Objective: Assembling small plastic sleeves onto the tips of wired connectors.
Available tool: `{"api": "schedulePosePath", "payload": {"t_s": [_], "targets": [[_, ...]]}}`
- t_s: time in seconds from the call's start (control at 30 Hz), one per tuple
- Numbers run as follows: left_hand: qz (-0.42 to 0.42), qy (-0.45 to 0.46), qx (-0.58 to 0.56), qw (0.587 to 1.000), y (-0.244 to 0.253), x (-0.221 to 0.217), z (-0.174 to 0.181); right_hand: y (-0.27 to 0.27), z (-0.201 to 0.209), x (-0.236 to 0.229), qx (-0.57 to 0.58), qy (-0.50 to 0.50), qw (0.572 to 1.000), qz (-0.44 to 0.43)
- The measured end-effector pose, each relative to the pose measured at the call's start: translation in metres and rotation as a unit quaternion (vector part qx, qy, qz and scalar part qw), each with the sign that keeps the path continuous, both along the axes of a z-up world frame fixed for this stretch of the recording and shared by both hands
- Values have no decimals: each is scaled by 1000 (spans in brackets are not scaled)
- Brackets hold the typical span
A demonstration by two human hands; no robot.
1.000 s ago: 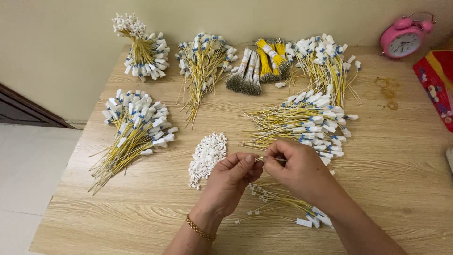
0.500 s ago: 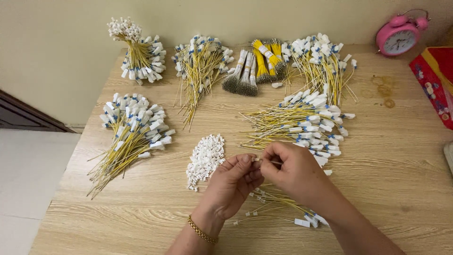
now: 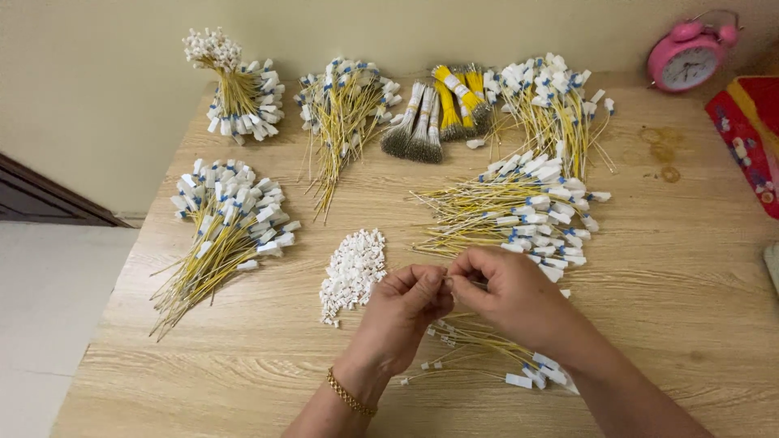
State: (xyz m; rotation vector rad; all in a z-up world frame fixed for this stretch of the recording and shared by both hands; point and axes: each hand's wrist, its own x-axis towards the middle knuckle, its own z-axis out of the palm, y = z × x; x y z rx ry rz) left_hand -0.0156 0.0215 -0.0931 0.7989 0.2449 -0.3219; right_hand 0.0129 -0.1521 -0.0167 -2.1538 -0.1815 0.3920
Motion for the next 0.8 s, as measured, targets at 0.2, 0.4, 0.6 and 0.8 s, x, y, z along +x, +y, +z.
{"api": "schedulePosePath", "payload": {"t_s": [0.2,0.4,0.6,0.8], "targets": [[-13,51,146,988,-7,-4,5,-8,-20,-5,-32,-9,999,10],[-85,-7,428,900,-6,-7,29,-23,-13,2,-45,72,996,-13],[-52,-190,634,748,3,-13,10,-78,-61,62,-276,-196,939,-64],[-33,-254,662,704,6,-16,6,-80,-71,65,-345,-299,890,12]]}}
